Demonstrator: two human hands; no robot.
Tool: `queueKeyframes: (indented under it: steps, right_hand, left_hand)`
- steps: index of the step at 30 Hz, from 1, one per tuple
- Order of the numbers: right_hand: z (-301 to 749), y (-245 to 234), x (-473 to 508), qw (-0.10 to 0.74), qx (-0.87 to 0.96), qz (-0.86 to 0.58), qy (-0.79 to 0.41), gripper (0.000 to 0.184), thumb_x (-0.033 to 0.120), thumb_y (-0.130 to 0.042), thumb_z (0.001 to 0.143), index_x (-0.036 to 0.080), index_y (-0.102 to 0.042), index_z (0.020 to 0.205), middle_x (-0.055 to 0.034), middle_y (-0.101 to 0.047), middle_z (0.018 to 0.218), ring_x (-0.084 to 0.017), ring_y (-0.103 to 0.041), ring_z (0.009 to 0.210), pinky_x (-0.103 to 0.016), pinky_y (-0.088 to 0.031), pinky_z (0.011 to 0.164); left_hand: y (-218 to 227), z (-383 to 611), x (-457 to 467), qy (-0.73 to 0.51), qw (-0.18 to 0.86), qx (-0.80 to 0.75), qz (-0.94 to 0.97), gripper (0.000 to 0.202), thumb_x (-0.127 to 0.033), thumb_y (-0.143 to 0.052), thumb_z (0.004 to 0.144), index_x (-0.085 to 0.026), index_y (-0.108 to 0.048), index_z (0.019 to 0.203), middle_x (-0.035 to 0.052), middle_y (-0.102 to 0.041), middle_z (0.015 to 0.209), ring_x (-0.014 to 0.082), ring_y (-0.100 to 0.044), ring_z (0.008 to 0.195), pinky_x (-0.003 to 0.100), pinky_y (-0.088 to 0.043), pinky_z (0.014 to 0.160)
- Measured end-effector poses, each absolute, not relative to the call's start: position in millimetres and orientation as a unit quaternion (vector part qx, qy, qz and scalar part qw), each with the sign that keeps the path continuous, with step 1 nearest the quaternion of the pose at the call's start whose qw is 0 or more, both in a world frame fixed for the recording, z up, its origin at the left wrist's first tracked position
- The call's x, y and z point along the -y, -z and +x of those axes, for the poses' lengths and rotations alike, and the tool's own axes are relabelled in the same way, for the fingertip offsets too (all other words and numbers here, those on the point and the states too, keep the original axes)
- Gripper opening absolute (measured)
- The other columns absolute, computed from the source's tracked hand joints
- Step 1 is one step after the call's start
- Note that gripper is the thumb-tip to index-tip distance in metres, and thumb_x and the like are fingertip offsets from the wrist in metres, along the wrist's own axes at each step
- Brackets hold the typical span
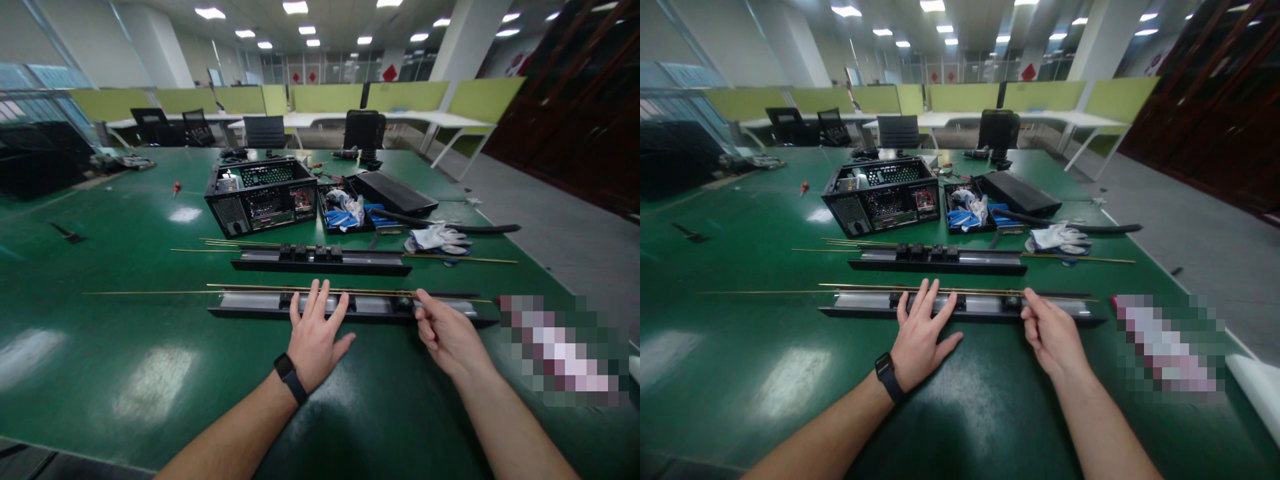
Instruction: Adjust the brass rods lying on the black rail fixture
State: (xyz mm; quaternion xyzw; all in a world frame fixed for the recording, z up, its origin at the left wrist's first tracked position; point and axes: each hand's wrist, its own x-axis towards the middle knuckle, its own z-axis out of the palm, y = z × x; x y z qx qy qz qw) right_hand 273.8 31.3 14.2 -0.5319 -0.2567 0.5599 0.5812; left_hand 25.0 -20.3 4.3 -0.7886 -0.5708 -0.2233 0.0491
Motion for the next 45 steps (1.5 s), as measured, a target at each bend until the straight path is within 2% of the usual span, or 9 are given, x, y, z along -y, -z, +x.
queueKeyframes:
  steps: [6, 18, 25, 36, 45]
  right_hand:
    - [274.5, -14.5, -30.5, 0.569, 0.274, -0.532, -0.564, 0.041, 0.041, -0.095, 0.062, 0.016, -0.065, 0.075, 0.0024, -0.059, 0.057, -0.003, -0.036, 0.030, -0.014, -0.021, 0.022]
    - [274.9, -13.6, -32.2, 0.586, 0.248, -0.525, -0.565, 0.036, 0.034, -0.094, 0.061, 0.015, -0.063, 0.069, 0.0031, -0.056, 0.054, -0.003, -0.035, 0.031, -0.014, -0.023, 0.023]
    - [275.4, -14.3, -31.5, 0.596, 0.230, -0.530, -0.558, 0.037, 0.033, -0.094, 0.061, 0.015, -0.062, 0.068, 0.0037, -0.055, 0.054, -0.003, -0.036, 0.032, -0.014, -0.023, 0.022]
    - [276.0, -11.4, -31.0, 0.572, 0.278, -0.528, -0.562, 0.041, 0.042, -0.094, 0.062, 0.015, -0.065, 0.072, 0.0023, -0.058, 0.057, -0.003, -0.036, 0.030, -0.015, -0.022, 0.023]
    - [276.8, -9.1, -33.0, 0.584, 0.263, -0.525, -0.561, 0.038, 0.037, -0.095, 0.061, 0.014, -0.066, 0.070, 0.0022, -0.057, 0.057, -0.003, -0.035, 0.032, -0.015, -0.022, 0.023]
  left_hand:
    - [-4.7, 25.1, 20.5, 0.223, 0.048, 0.570, -0.789, 0.070, -0.052, -0.067, 0.090, -0.030, -0.045, 0.153, 0.0167, -0.030, 0.165, 0.0367, -0.022, 0.155, 0.066, -0.017, 0.120]
    - [-4.6, 24.4, 20.2, 0.221, 0.048, 0.568, -0.791, 0.071, -0.051, -0.068, 0.090, -0.029, -0.045, 0.153, 0.0175, -0.030, 0.166, 0.0369, -0.021, 0.155, 0.067, -0.018, 0.120]
    - [-3.8, 24.8, 20.0, 0.228, 0.055, 0.567, -0.790, 0.072, -0.050, -0.070, 0.089, -0.029, -0.045, 0.153, 0.0168, -0.031, 0.165, 0.0374, -0.024, 0.154, 0.066, -0.019, 0.120]
    - [-2.6, 24.6, 20.5, 0.228, 0.044, 0.566, -0.791, 0.070, -0.051, -0.067, 0.091, -0.029, -0.044, 0.153, 0.0174, -0.030, 0.165, 0.0365, -0.021, 0.155, 0.067, -0.017, 0.120]
    - [-2.4, 24.7, 20.3, 0.228, 0.053, 0.565, -0.791, 0.072, -0.052, -0.068, 0.090, -0.029, -0.044, 0.153, 0.0166, -0.031, 0.165, 0.0370, -0.022, 0.155, 0.066, -0.019, 0.120]
